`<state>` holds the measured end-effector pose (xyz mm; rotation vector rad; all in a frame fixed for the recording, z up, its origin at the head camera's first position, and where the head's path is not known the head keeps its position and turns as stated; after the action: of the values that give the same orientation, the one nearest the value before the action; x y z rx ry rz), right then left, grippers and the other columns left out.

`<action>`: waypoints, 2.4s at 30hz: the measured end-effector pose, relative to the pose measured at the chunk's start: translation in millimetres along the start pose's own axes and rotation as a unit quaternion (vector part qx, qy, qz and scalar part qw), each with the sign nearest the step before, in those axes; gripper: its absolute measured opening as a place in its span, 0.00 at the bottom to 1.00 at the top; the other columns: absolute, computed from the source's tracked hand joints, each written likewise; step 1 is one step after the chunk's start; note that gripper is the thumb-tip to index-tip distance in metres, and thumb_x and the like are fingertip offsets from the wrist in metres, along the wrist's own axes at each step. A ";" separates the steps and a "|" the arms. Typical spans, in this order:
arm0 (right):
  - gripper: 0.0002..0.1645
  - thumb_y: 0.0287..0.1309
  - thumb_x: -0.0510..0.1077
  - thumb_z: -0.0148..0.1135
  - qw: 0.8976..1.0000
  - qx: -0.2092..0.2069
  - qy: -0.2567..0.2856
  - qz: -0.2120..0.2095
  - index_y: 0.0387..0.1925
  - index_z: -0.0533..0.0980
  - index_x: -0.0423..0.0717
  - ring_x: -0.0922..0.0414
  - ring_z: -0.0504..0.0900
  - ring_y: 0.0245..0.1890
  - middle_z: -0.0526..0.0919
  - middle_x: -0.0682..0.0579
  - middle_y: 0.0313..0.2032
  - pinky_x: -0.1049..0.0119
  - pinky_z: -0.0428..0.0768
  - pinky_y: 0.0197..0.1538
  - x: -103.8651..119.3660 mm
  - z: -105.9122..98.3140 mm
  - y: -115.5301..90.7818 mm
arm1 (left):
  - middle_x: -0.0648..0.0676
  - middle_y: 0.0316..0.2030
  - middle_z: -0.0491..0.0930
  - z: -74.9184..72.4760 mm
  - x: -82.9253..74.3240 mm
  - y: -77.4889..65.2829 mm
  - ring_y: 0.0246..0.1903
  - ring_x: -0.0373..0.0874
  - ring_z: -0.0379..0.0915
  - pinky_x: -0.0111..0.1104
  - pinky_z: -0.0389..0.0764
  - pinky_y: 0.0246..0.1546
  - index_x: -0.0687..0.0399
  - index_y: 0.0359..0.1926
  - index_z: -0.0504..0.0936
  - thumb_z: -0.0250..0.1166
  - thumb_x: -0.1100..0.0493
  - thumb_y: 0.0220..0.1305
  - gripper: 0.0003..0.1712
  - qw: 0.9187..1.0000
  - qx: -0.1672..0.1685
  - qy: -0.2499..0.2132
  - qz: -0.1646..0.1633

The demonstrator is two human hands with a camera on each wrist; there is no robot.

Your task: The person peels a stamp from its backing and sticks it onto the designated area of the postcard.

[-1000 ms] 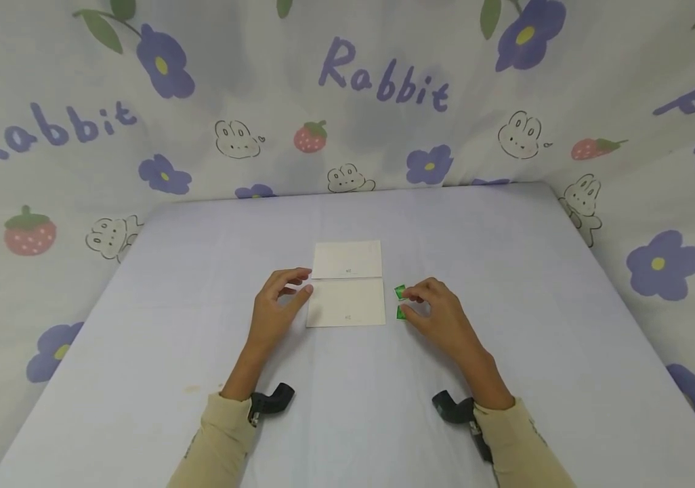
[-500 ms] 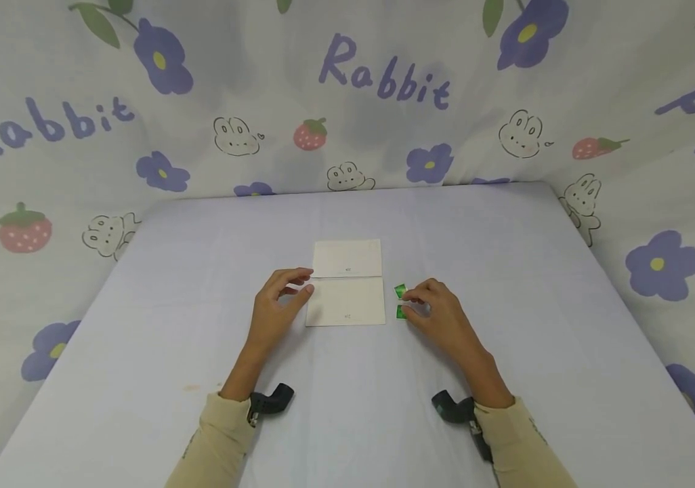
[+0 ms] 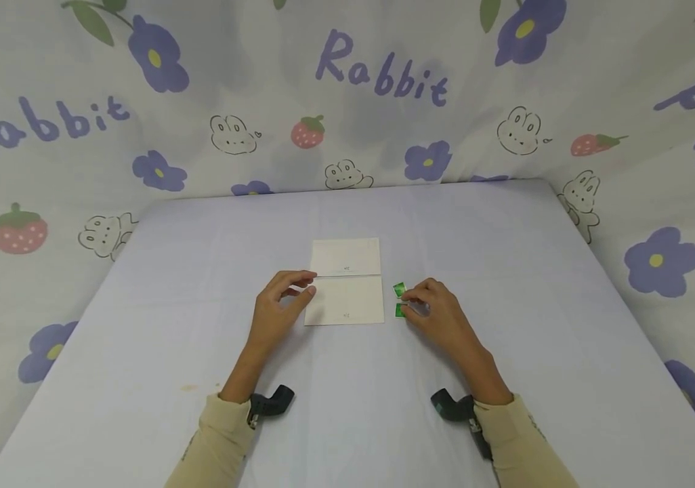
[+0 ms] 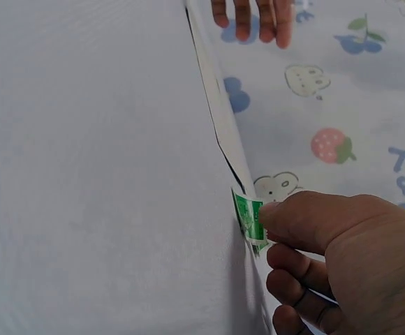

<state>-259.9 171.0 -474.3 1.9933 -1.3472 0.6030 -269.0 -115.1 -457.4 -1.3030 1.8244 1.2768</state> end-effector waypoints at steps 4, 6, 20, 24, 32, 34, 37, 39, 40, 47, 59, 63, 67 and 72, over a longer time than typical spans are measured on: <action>0.11 0.57 0.36 0.72 1.000 0.007 -0.004 0.006 0.43 0.85 0.42 0.53 0.78 0.43 0.78 0.50 0.41 0.54 0.78 0.45 -0.7 -0.2 1.0 | 0.46 0.48 0.80 0.8 -2.0 1.3 0.48 0.43 0.75 0.45 0.78 0.48 0.50 0.51 0.85 0.67 0.54 0.68 0.13 1.000 0.002 0.001 0.000; 0.10 0.57 0.36 0.72 1.000 0.008 -0.010 0.007 0.42 0.85 0.42 0.52 0.78 0.43 0.79 0.50 0.41 0.53 0.79 0.46 -1.3 0.0 1.5 | 0.46 0.47 0.80 1.3 -2.8 1.9 0.48 0.44 0.76 0.45 0.79 0.48 0.50 0.51 0.85 0.67 0.54 0.68 0.13 1.000 0.003 0.001 0.002; 0.08 0.55 0.33 0.73 0.998 -0.042 -0.033 -0.023 0.37 0.83 0.44 0.56 0.78 0.40 0.79 0.53 0.38 0.57 0.79 0.42 6.1 -9.2 -1.0 | 0.47 0.47 0.81 3.1 -8.3 2.5 0.47 0.43 0.76 0.45 0.79 0.47 0.50 0.50 0.86 0.68 0.54 0.68 0.12 1.000 0.006 -0.012 0.001; 0.10 0.53 0.32 0.74 0.997 -0.065 -0.024 -0.037 0.37 0.83 0.44 0.57 0.79 0.39 0.79 0.54 0.38 0.59 0.80 0.41 9.7 -12.3 -3.3 | 0.46 0.46 0.81 3.1 -7.5 2.1 0.47 0.41 0.76 0.44 0.79 0.47 0.49 0.49 0.86 0.68 0.54 0.68 0.11 1.000 0.008 -0.012 -0.008; 0.10 0.53 0.33 0.74 0.993 -0.102 -0.020 -0.048 0.36 0.83 0.46 0.59 0.79 0.39 0.80 0.57 0.38 0.64 0.79 0.42 15.0 -15.8 -4.2 | 0.46 0.45 0.81 1.3 -10.2 1.1 0.46 0.39 0.76 0.41 0.79 0.47 0.50 0.49 0.86 0.68 0.56 0.68 0.10 1.000 0.003 -0.026 -0.006; 0.10 0.52 0.32 0.75 0.992 -0.112 -0.016 -0.060 0.35 0.83 0.46 0.59 0.79 0.38 0.80 0.56 0.38 0.64 0.79 0.41 17.8 -16.9 -4.6 | 0.46 0.45 0.81 2.3 -10.6 0.2 0.46 0.39 0.77 0.41 0.80 0.46 0.50 0.48 0.86 0.68 0.56 0.68 0.10 1.000 0.005 -0.030 -0.008; 0.11 0.50 0.31 0.75 0.988 -0.129 -0.014 -0.080 0.35 0.83 0.45 0.58 0.80 0.38 0.80 0.55 0.37 0.62 0.80 0.40 22.2 -19.0 -5.7 | 0.45 0.44 0.81 4.0 -11.8 -1.4 0.46 0.39 0.77 0.39 0.80 0.46 0.49 0.48 0.87 0.68 0.57 0.67 0.10 0.999 0.009 -0.034 -0.012; 0.12 0.49 0.30 0.76 0.987 -0.138 -0.010 -0.087 0.35 0.83 0.44 0.59 0.80 0.38 0.80 0.55 0.37 0.61 0.80 0.39 24.6 -20.7 -6.1 | 0.45 0.44 0.82 4.8 -12.7 -2.2 0.46 0.38 0.77 0.38 0.80 0.47 0.49 0.48 0.87 0.68 0.57 0.67 0.10 0.999 0.010 -0.035 -0.014; 0.12 0.49 0.30 0.76 0.986 -0.141 -0.008 -0.089 0.35 0.84 0.45 0.59 0.80 0.38 0.80 0.55 0.37 0.61 0.80 0.39 25.6 -21.5 -6.3 | 0.45 0.44 0.82 5.1 -13.1 -2.7 0.45 0.38 0.77 0.38 0.79 0.47 0.48 0.48 0.87 0.68 0.57 0.67 0.09 0.999 0.009 -0.034 -0.015; 0.13 0.49 0.30 0.76 0.983 -0.157 0.000 -0.096 0.36 0.84 0.45 0.60 0.80 0.38 0.81 0.57 0.39 0.64 0.81 0.41 33.7 -25.3 -10.4 | 0.44 0.43 0.82 5.2 -17.9 -8.7 0.45 0.39 0.77 0.40 0.80 0.47 0.49 0.47 0.87 0.68 0.58 0.68 0.08 0.999 0.006 -0.039 -0.015; 0.16 0.46 0.25 0.75 0.974 -0.195 0.006 -0.118 0.36 0.84 0.43 0.58 0.81 0.38 0.81 0.55 0.39 0.72 0.79 0.43 44.0 -31.5 -17.3 | 0.49 0.43 0.83 10.8 -23.0 -12.9 0.44 0.43 0.77 0.40 0.80 0.45 0.52 0.46 0.87 0.69 0.62 0.66 0.08 0.999 0.000 -0.050 -0.011; 0.17 0.45 0.25 0.75 0.972 -0.201 0.013 -0.124 0.37 0.84 0.44 0.57 0.81 0.38 0.81 0.53 0.39 0.78 0.77 0.45 50.4 -32.4 -17.6 | 0.54 0.42 0.83 7.7 -51.7 -11.8 0.43 0.46 0.78 0.41 0.80 0.44 0.60 0.45 0.86 0.68 0.67 0.65 0.08 0.999 0.004 -0.053 0.005; 0.18 0.45 0.25 0.76 0.969 -0.206 0.014 -0.133 0.36 0.84 0.45 0.57 0.81 0.38 0.81 0.53 0.39 0.81 0.75 0.46 56.5 -32.2 -18.5 | 0.56 0.43 0.83 5.3 -75.3 -13.0 0.43 0.46 0.79 0.40 0.81 0.43 0.62 0.45 0.86 0.67 0.69 0.65 0.08 0.998 0.009 -0.057 0.020; 0.17 0.45 0.25 0.75 0.967 -0.211 0.023 -0.140 0.37 0.85 0.44 0.56 0.80 0.38 0.80 0.51 0.38 0.81 0.74 0.46 58.0 -33.2 -18.0 | 0.56 0.42 0.83 7.8 -77.7 -13.7 0.43 0.46 0.78 0.38 0.80 0.43 0.63 0.44 0.86 0.67 0.69 0.65 0.08 0.997 0.005 -0.069 0.021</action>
<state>-222.4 163.3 -416.6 1.7595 -1.0344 0.2076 -227.9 -78.3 -400.5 -1.1465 1.7669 1.3439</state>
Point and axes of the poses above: each hand's wrist, its own y-axis towards the middle knuckle, its own z-axis out of the palm, x = y × z, the point moved 7 cm from there along y, towards the middle knuckle
